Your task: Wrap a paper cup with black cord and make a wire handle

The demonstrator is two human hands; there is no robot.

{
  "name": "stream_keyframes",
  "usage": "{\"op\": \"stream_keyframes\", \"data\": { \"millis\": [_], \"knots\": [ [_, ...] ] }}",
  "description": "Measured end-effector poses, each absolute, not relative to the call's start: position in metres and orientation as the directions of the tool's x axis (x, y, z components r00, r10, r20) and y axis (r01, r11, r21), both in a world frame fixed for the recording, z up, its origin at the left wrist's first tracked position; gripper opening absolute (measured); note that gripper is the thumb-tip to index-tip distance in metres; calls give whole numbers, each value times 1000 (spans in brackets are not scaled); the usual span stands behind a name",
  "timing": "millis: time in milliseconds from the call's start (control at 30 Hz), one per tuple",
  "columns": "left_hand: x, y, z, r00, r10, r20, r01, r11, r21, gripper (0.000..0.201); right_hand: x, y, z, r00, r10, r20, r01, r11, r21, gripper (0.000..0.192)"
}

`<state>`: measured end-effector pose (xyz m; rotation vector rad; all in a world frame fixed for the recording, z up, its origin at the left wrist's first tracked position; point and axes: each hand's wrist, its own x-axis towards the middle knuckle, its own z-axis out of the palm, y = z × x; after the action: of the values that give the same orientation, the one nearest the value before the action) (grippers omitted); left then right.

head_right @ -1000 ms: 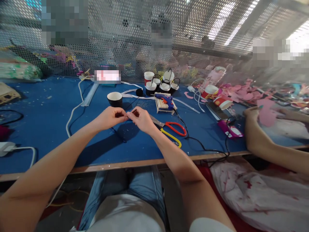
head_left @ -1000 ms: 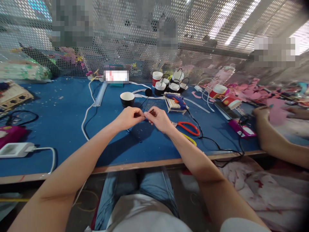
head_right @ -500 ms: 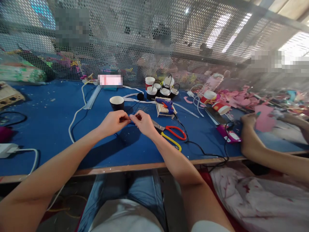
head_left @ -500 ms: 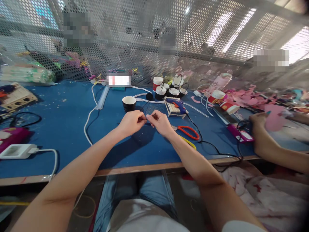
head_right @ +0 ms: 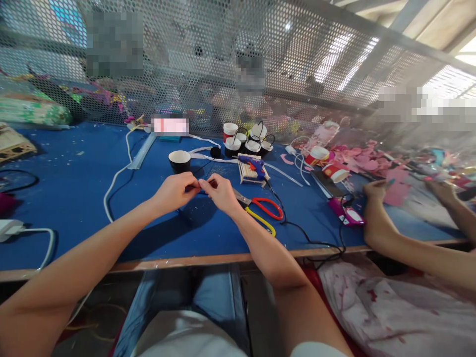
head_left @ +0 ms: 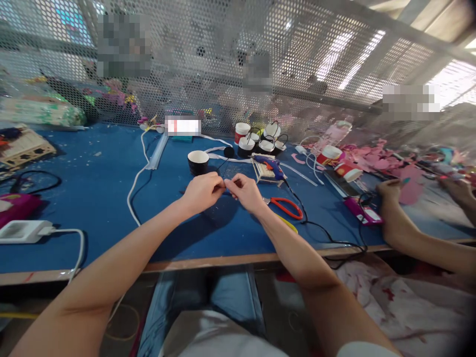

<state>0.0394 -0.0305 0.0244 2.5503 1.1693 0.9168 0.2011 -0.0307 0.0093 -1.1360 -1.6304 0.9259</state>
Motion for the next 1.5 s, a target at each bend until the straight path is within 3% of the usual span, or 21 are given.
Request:
{"op": "stream_keyframes", "data": {
  "millis": [133, 300, 367, 433, 633, 700, 833, 1067, 1367, 1500],
  "knots": [
    [40, -31, 24, 474, 739, 480, 618, -667, 416, 16, 202, -30, 7, -171, 954, 246, 203, 278, -939, 31],
    [35, -22, 23, 469, 840, 274, 371, -469, 802, 22, 201, -32, 12, -267, 926, 266, 95, 300, -949, 27],
    [33, -20, 22, 499, 842, 206, 297, -390, 872, 25, 201, -32, 13, -260, 929, 264, 108, 300, -948, 28],
    [34, -20, 22, 495, 840, 223, 324, -416, 850, 25, 201, -33, 13, -240, 934, 265, 162, 308, -938, 28],
    [39, -28, 23, 388, 816, 428, 558, -578, 596, 17, 201, -33, 11, -183, 928, 325, 302, 367, -880, 29],
    [38, -28, 24, 402, 815, 417, 539, -579, 611, 18, 201, -34, 12, -220, 925, 310, 244, 360, -901, 27],
    [36, -25, 24, 453, 839, 300, 419, -498, 759, 24, 200, -33, 13, -261, 929, 261, 122, 300, -946, 28],
    [33, -25, 29, 526, 804, 276, 351, -501, 791, 20, 201, -30, 10, -171, 954, 247, 76, 262, -962, 31],
    [33, -27, 32, 527, 723, 447, 531, -691, 491, 13, 203, -29, 10, -179, 967, 180, 56, 193, -980, 33],
    [34, -29, 33, 521, 734, 435, 540, -679, 498, 13, 202, -30, 12, -156, 967, 202, 129, 223, -966, 32]
  ]
}}
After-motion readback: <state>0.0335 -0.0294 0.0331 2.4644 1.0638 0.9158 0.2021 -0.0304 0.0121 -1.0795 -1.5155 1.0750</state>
